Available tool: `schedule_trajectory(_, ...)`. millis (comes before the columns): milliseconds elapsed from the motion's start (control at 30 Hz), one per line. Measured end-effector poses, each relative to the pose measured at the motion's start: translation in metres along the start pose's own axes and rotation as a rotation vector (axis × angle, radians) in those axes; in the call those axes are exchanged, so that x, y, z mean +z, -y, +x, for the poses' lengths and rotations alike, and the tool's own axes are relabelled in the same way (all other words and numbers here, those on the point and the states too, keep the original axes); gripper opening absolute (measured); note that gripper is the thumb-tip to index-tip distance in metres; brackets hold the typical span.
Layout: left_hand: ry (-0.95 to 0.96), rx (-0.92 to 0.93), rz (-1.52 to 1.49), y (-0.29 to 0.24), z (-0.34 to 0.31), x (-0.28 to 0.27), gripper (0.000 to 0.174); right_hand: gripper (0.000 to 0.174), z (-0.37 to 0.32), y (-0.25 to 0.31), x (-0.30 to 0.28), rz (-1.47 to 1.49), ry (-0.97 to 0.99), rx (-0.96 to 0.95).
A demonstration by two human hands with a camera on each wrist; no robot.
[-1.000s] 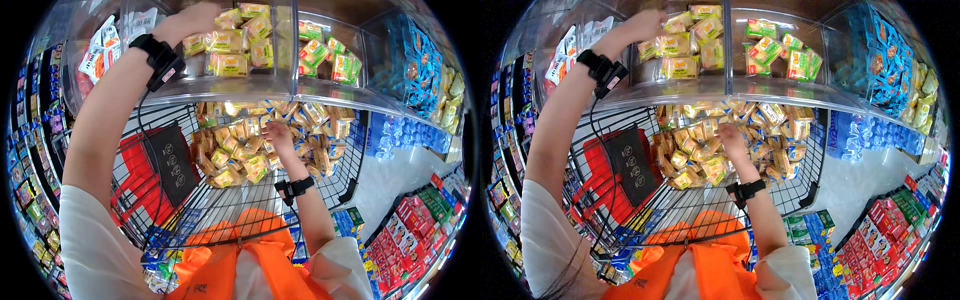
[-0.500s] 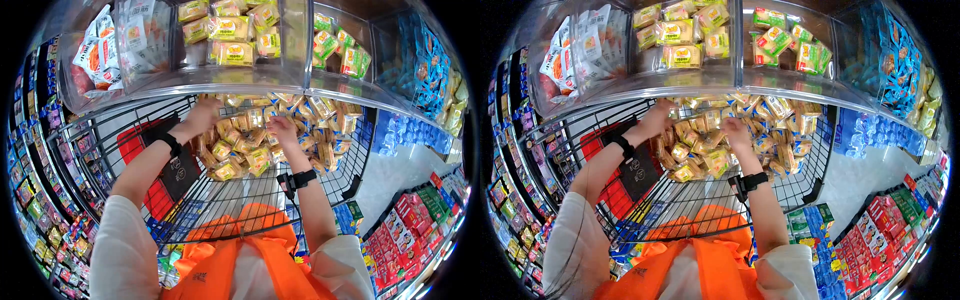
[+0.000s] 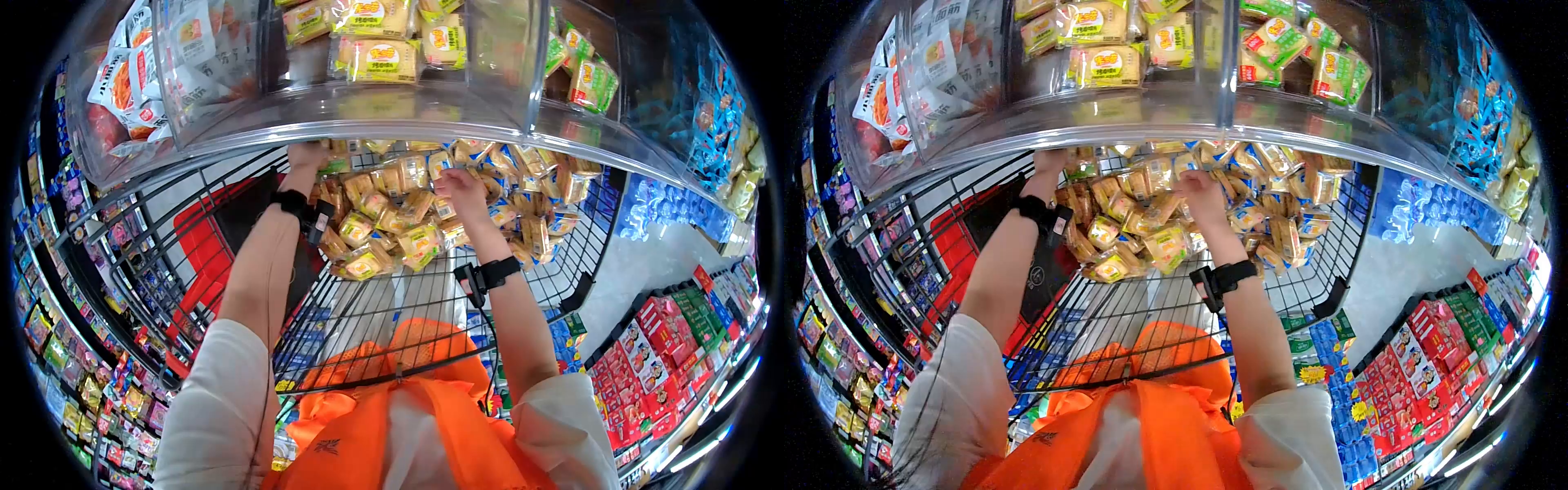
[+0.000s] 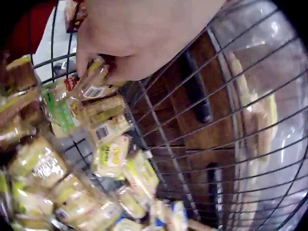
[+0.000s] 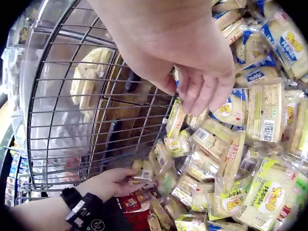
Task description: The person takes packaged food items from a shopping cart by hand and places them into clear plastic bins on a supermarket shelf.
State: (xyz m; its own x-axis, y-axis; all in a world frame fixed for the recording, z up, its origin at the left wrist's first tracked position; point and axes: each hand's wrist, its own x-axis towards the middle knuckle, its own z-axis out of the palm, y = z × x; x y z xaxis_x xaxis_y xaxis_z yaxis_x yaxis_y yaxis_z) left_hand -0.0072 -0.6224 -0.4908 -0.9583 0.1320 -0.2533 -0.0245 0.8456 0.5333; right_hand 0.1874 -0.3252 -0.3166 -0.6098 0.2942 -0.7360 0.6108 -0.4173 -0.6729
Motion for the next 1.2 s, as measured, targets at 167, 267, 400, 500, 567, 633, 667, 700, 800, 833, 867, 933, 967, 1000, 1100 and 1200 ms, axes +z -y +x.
schedule_trajectory(167, 0.056, -0.802, -0.737, -0.134, -0.066, -0.091, 0.02, 0.02, 0.01, 0.004, 0.015, -0.001, 0.063, -0.008)
schedule_trajectory(267, 0.143, -0.817, -0.959, -0.149, -0.09, -0.1, 0.01, 0.033, 0.002, 0.024, 0.03, -0.113, 0.178, -0.012)
schedule_trajectory(400, 0.262, -0.307, -0.891, -0.175, -0.112, -0.1, 0.012, 0.047, -0.013, 0.05, 0.045, 0.1, 0.291, 0.264)
schedule_trajectory(500, 0.203, 0.273, -0.349, -0.212, -0.119, -0.118, 0.02, 0.041, -0.015, 0.05, 0.044, 0.623, 0.533, 0.41)
schedule_trajectory(567, 0.156, 0.784, -0.124, -0.219, -0.12, -0.119, 0.024, 0.039, -0.019, 0.048, 0.05, 0.583, 0.413, 0.336)
schedule_trajectory(633, 0.204, 0.8, -0.132, -0.217, -0.119, -0.114, 0.025, 0.038, -0.019, 0.045, 0.049, 0.544, 0.294, 0.263)
schedule_trajectory(667, 0.243, 0.863, -0.121, -0.216, -0.117, -0.111, 0.026, 0.034, -0.015, 0.04, 0.045, 0.494, 0.304, 0.246)
schedule_trajectory(700, 0.282, 0.925, -0.109, -0.217, -0.116, -0.111, 0.028, 0.031, -0.012, 0.037, 0.042, 0.442, 0.313, 0.229)
schedule_trajectory(800, 0.269, 0.822, -0.033, -0.221, -0.111, -0.113, 0.034, 0.027, -0.008, 0.032, 0.034, 0.351, 0.224, 0.107)
schedule_trajectory(833, 0.268, 0.819, -0.034, -0.21, -0.108, -0.106, 0.034, 0.027, -0.008, 0.033, 0.03, 0.349, 0.226, 0.11)
schedule_trajectory(867, 0.176, 0.63, -0.022, -0.19, -0.102, -0.093, 0.041, 0.027, -0.008, 0.034, 0.026, 0.28, 0.179, 0.111)
schedule_trajectory(933, 0.083, 0.44, -0.015, -0.157, -0.091, -0.067, 0.049, 0.026, -0.005, 0.033, 0.017, 0.207, 0.131, 0.111)
schedule_trajectory(967, 0.084, 0.321, -0.042, -0.145, -0.085, -0.054, 0.053, 0.026, -0.002, 0.028, 0.011, 0.173, 0.13, 0.113)
schedule_trajectory(1000, 0.086, 0.201, -0.069, -0.146, -0.08, -0.049, 0.057, 0.027, -0.001, 0.027, 0.008, 0.138, 0.128, 0.116)
schedule_trajectory(1100, 0.149, 0.087, 0.075, -0.158, -0.073, -0.023, 0.063, 0.026, -0.002, 0.026, 0.001, 0.064, 0.09, 0.087)
schedule_trajectory(1200, 0.281, 0.008, 0.374, -0.151, -0.064, 0.013, 0.071, 0.025, -0.003, 0.021, -0.003, 0.006, 0.091, 0.068)
